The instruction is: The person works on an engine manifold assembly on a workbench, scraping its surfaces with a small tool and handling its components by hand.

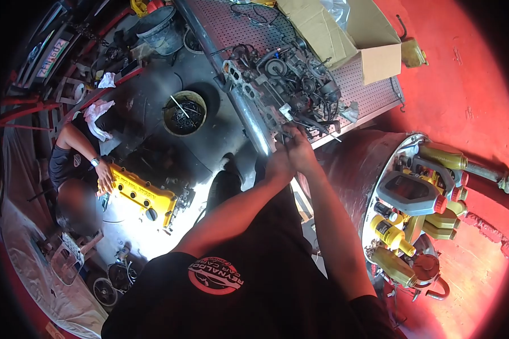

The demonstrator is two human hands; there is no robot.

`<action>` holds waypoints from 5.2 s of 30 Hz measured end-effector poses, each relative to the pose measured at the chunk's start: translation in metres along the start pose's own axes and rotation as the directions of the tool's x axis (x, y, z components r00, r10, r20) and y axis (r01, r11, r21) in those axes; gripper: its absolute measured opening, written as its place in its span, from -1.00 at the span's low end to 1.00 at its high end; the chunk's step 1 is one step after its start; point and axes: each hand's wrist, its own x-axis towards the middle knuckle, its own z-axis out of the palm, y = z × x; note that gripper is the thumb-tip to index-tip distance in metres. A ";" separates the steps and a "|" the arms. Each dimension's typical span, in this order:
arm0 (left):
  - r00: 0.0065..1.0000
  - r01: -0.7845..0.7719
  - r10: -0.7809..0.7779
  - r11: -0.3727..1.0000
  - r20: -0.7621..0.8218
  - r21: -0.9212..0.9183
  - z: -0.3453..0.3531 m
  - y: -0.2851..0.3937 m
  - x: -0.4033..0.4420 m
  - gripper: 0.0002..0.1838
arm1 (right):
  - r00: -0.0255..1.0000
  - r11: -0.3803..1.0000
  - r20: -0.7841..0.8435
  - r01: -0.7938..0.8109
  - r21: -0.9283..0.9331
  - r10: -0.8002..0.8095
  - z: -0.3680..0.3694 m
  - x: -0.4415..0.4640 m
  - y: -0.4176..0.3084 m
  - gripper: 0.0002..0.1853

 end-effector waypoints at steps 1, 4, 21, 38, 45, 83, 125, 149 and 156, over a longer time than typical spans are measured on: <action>1.000 -0.012 0.012 1.000 -0.006 0.017 0.003 -0.002 0.002 -0.52 | 1.000 1.000 0.004 -0.008 -0.004 0.008 0.000 0.000 -0.001 -0.61; 0.999 -0.034 0.035 0.999 0.032 -0.015 -0.008 0.005 -0.002 -0.54 | 0.999 0.998 0.033 -0.013 -0.066 0.016 -0.003 0.003 0.006 -0.56; 0.987 0.135 -0.147 0.979 -0.069 -0.153 -0.051 -0.080 0.021 -0.67 | 0.967 0.989 -0.248 0.013 -0.148 -0.050 0.028 0.019 0.000 -0.68; 0.905 0.368 -0.416 0.873 -0.093 -0.320 -0.150 -0.180 -0.032 -0.65 | 0.879 0.828 -0.477 -0.271 -0.491 0.005 0.020 0.058 0.026 -0.66; 0.780 0.458 -0.599 0.745 -0.183 -0.485 -0.162 -0.194 -0.075 -0.65 | 0.953 0.843 -0.298 -0.204 -0.498 0.055 0.032 0.028 -0.031 -0.58; 0.800 0.324 -0.570 0.676 -0.190 -0.662 -0.207 -0.340 -0.270 -0.69 | 0.989 -0.012 0.118 0.118 -0.993 -0.091 0.028 0.032 -0.054 -0.66; 0.909 0.113 -0.198 0.964 -0.367 -0.240 -0.166 -0.020 0.128 -0.38 | 0.973 0.576 0.227 0.212 -0.789 -0.048 0.044 0.257 -0.158 -0.47; 0.905 0.203 -0.226 0.974 -0.360 -0.102 -0.175 -0.020 0.126 -0.39 | 0.975 0.549 0.213 0.208 -0.810 -0.055 0.047 0.248 -0.159 -0.46; 0.911 0.224 -0.226 0.974 -0.344 -0.048 -0.189 -0.026 0.143 -0.39 | 0.972 0.539 0.226 0.228 -0.811 -0.070 0.046 0.249 -0.157 -0.47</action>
